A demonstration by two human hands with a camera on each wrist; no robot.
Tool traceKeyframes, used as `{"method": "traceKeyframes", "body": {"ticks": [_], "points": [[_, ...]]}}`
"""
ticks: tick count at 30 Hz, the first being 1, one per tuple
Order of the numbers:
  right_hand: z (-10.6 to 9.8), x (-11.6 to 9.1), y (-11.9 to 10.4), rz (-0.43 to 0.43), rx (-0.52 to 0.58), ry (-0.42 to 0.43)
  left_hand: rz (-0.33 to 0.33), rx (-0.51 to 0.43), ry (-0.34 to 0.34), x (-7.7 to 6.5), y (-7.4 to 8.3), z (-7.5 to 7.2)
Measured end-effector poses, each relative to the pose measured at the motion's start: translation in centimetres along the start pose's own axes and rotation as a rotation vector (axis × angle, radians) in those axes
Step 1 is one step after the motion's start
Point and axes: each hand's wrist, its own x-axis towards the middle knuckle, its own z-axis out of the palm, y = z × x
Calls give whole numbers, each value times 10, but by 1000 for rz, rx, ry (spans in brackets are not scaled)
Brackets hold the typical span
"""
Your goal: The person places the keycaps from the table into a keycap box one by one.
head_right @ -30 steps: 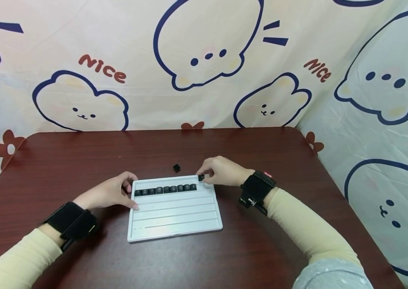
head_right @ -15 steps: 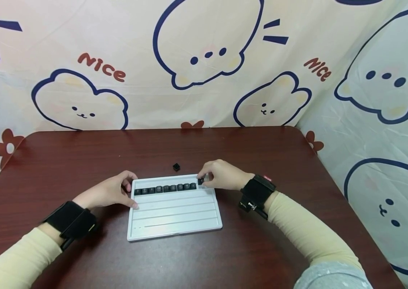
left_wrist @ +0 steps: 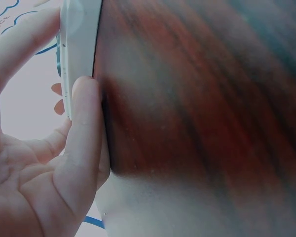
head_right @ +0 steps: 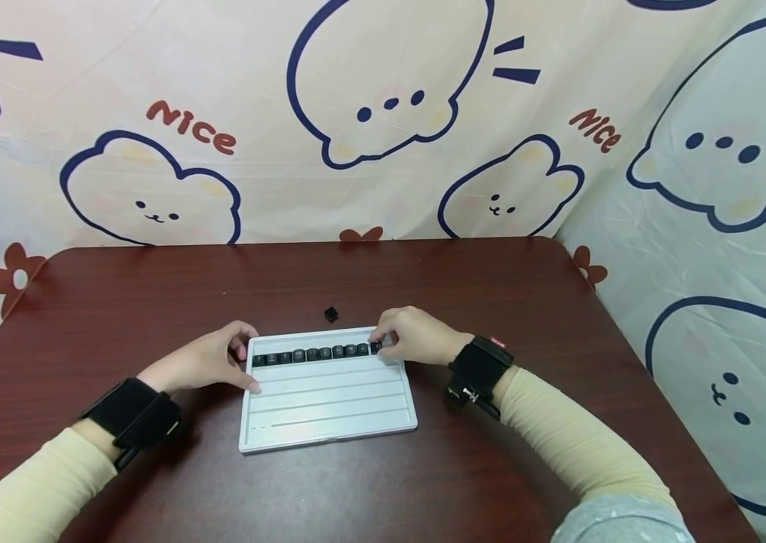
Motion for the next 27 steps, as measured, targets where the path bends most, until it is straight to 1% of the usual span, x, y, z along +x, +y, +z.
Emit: {"method": "traceKeyframes", "body": {"ticks": [12,17,27], "points": [[0,2,-2,17,3,-11,-4,1,-2,1,-2,-1],[0,2,-2,18,10,-17,5,-6,-1,1,-2,-1],[1,1,-1,36,3,-19,0,8,0,2,-2,0]]}}
